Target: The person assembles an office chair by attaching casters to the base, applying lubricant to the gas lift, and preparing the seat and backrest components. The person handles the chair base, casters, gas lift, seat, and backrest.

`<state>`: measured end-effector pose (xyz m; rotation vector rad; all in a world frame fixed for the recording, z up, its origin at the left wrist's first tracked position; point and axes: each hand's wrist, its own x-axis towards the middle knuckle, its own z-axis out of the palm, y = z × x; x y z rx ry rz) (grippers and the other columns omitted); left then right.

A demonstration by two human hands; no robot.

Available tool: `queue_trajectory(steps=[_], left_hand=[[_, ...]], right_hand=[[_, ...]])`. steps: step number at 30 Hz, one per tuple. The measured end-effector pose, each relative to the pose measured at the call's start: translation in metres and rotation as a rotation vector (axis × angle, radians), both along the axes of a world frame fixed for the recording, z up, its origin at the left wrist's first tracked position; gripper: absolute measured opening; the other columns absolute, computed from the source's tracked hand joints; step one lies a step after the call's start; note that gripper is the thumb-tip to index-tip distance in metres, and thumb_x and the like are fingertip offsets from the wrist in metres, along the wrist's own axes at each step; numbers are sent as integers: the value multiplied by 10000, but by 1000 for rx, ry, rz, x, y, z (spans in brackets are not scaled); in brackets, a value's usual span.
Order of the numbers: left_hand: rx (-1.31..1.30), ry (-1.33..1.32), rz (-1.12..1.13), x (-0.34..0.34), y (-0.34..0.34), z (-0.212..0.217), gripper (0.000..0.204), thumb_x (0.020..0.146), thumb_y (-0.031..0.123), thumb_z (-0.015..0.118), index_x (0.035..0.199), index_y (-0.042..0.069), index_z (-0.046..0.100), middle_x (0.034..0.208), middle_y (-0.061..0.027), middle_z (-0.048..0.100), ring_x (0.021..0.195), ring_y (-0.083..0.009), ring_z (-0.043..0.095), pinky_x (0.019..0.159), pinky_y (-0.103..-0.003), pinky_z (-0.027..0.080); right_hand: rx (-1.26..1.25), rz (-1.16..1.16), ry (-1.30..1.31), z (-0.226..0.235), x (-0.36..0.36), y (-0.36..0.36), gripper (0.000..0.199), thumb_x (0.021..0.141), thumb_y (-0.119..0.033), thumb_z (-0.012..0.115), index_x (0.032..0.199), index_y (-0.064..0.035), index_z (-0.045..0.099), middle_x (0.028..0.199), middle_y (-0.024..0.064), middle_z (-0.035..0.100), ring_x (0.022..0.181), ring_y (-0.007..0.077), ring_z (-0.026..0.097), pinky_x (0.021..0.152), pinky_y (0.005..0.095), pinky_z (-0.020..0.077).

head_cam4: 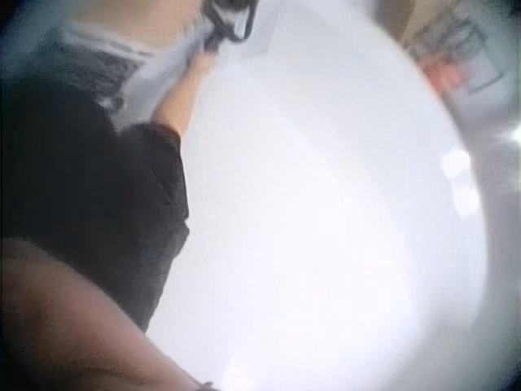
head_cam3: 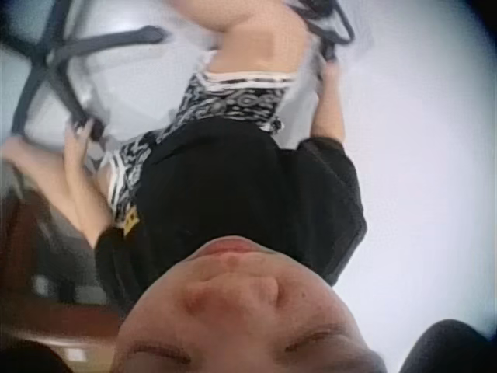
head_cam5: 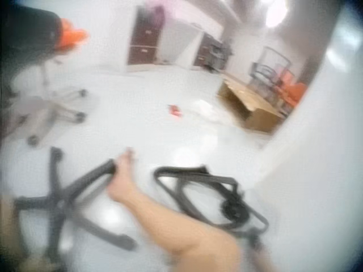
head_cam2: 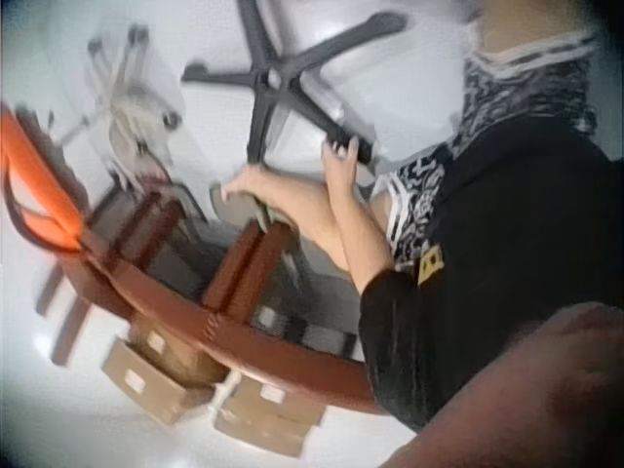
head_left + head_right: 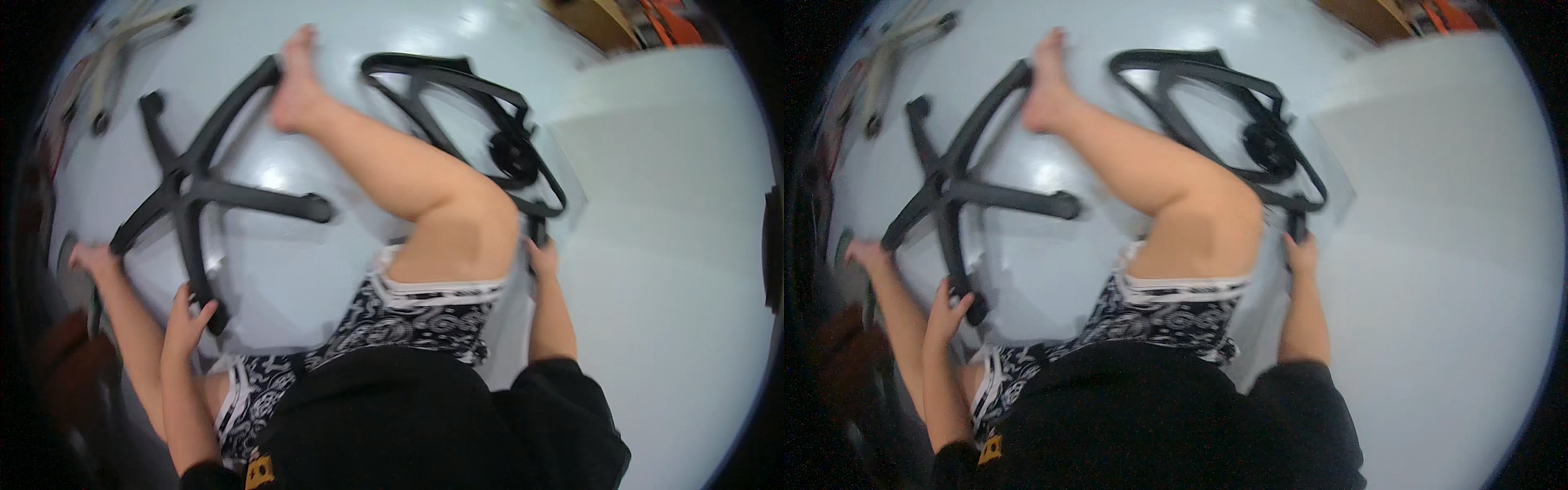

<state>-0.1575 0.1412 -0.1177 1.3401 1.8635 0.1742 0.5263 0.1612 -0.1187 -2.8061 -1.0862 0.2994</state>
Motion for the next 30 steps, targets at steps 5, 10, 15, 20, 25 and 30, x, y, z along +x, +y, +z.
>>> queue_trajectory(steps=[5, 10, 15, 20, 25, 30], left_hand=[[202, -55, -73, 6, 1, -11, 890, 645, 269, 763, 1357, 20, 290, 1237, -260, 468, 1137, -372, 486, 945, -402, 410], [137, -10, -162, 19, 12, -11, 932, 625, 322, 745, 1361, 19, 261, 1109, -266, 542, 994, -388, 557, 839, -417, 464], [27, 103, -269, 18, 15, -2, 864, 665, 391, 718, 1324, 1, 318, 1031, -243, 581, 945, -379, 579, 795, -415, 476], [2, 110, -286, 12, 14, 1, 662, 692, 435, 702, 1154, 19, 477, 1027, -167, 611, 949, -321, 601, 792, -417, 488], [-7, 125, -315, 17, 19, 0, 659, 703, 450, 691, 1151, 15, 479, 1018, -164, 615, 965, -315, 597, 803, -424, 476], [68, 53, -94, 36, 16, -23, 928, 674, 464, 702, 1343, -11, 268, 1029, -210, 598, 985, -354, 578, 832, -442, 462]], right_hand=[[520, 891, -4, 83, -182, 90, 689, 717, -319, 709, 1257, 2, 426, 1087, 194, 573, 1033, 295, 539, 888, 371, 423], [266, 1539, -55, 87, -404, 193, 642, 733, -240, 707, 1252, 4, 421, 1071, 164, 573, 1004, 243, 540, 875, 338, 424], [89, 1405, 14, 194, -418, 152, 602, 748, -161, 706, 1248, 6, 416, 1055, 135, 572, 976, 191, 541, 861, 305, 425], [179, 1334, 619, 173, -440, 166, 567, 767, -168, 713, 1221, 16, 428, 971, 79, 575, 871, 145, 530, 800, 260, 426], [277, 1324, 984, 143, -480, 191, 497, 801, -182, 685, 1186, 18, 444, 950, 88, 580, 882, 123, 539, 785, 249, 432], [764, 1211, 1718, 134, -503, 180, 498, 821, -119, 623, 1243, -60, 363, 1108, 218, 548, 1015, 392, 576, 903, 494, 470]])
